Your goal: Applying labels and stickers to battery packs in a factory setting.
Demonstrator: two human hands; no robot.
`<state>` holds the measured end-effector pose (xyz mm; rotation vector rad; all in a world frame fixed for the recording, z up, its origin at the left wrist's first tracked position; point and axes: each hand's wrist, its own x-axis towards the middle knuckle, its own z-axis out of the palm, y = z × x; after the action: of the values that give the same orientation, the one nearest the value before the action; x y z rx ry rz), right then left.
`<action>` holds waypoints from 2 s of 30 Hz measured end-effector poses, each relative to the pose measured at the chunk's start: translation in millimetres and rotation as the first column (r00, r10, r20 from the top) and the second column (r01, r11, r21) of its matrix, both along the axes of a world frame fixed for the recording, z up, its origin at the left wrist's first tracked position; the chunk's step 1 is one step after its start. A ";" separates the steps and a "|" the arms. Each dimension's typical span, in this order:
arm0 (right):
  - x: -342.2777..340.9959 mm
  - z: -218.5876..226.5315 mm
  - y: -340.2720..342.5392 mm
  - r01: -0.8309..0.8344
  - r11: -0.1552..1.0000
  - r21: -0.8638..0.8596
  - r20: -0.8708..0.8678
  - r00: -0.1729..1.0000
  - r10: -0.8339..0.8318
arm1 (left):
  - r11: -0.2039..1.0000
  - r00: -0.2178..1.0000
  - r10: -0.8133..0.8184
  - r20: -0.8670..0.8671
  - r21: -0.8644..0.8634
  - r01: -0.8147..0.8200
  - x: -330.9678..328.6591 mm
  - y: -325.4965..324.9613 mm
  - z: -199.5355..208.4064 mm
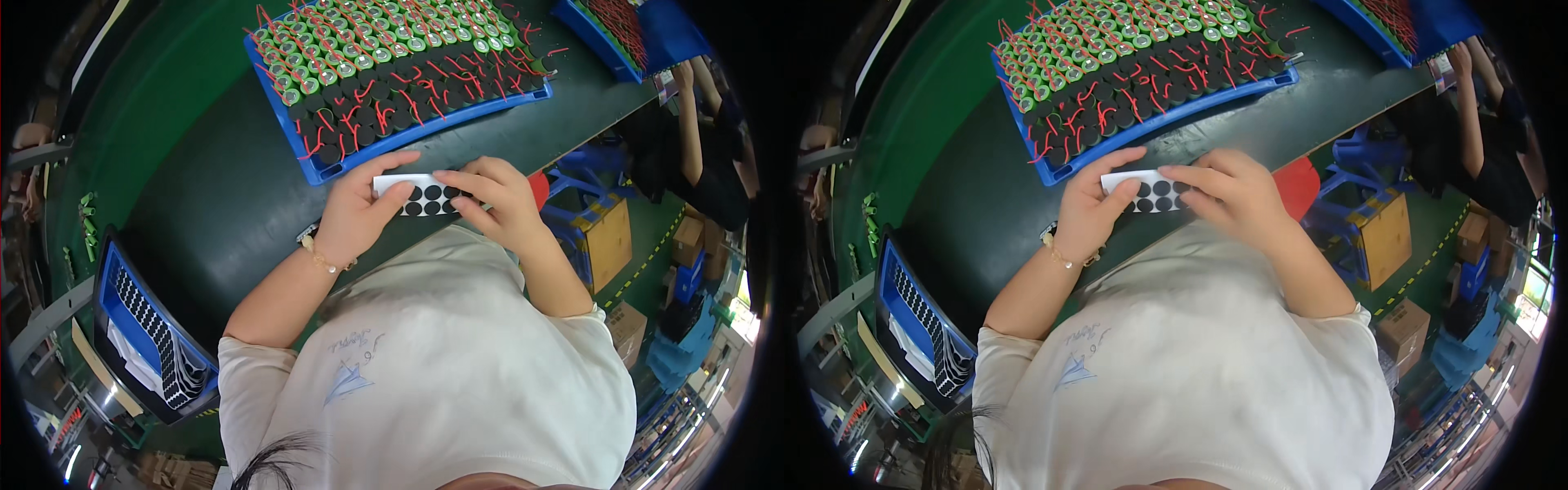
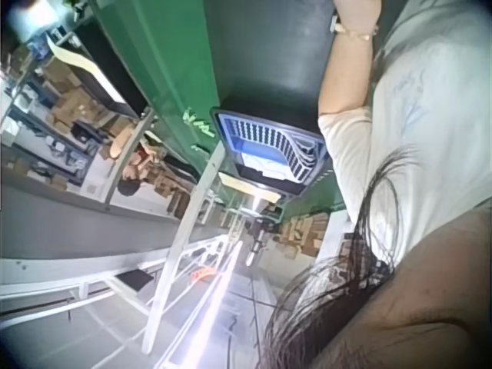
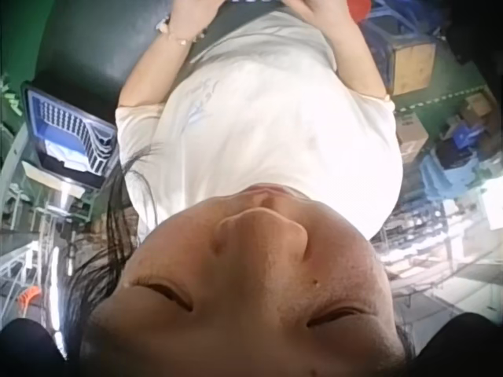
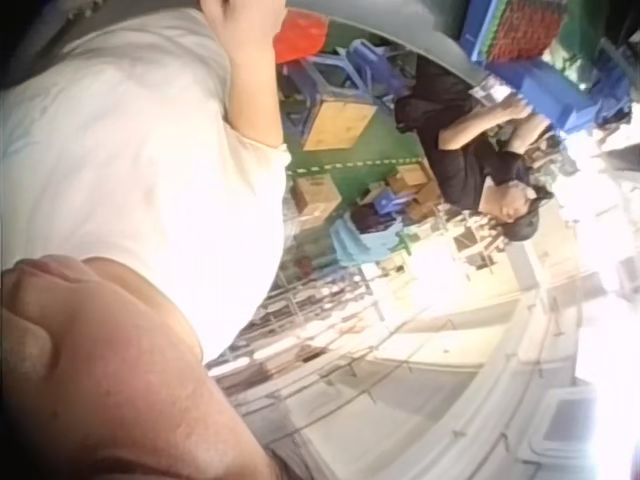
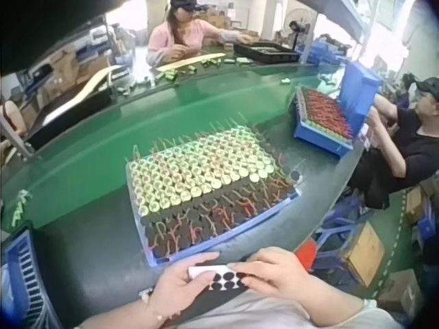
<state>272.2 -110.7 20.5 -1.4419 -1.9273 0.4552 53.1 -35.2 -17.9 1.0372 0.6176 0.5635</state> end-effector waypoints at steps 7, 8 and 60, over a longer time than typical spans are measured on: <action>-7.9 2.4 -12.0 0.051 0.997 -0.059 0.010 0.999 -0.051 | 0.990 0.990 0.017 -0.142 0.141 0.003 -0.1 -8.3 3.1; -8.2 2.3 -13.6 0.051 0.998 -0.048 0.023 0.999 -0.049 | 0.990 0.992 0.047 -0.120 0.137 -0.030 0.8 -10.5 0.2; -2.0 25.3 13.1 -0.124 0.982 -0.144 -0.137 0.985 0.104 | 0.933 0.943 -0.142 -0.302 0.278 0.230 -3.6 -9.6 16.9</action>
<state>270.2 -97.6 45.7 -1.3641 -1.9114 0.7448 49.5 -44.8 -1.1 1.4735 0.6790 0.3526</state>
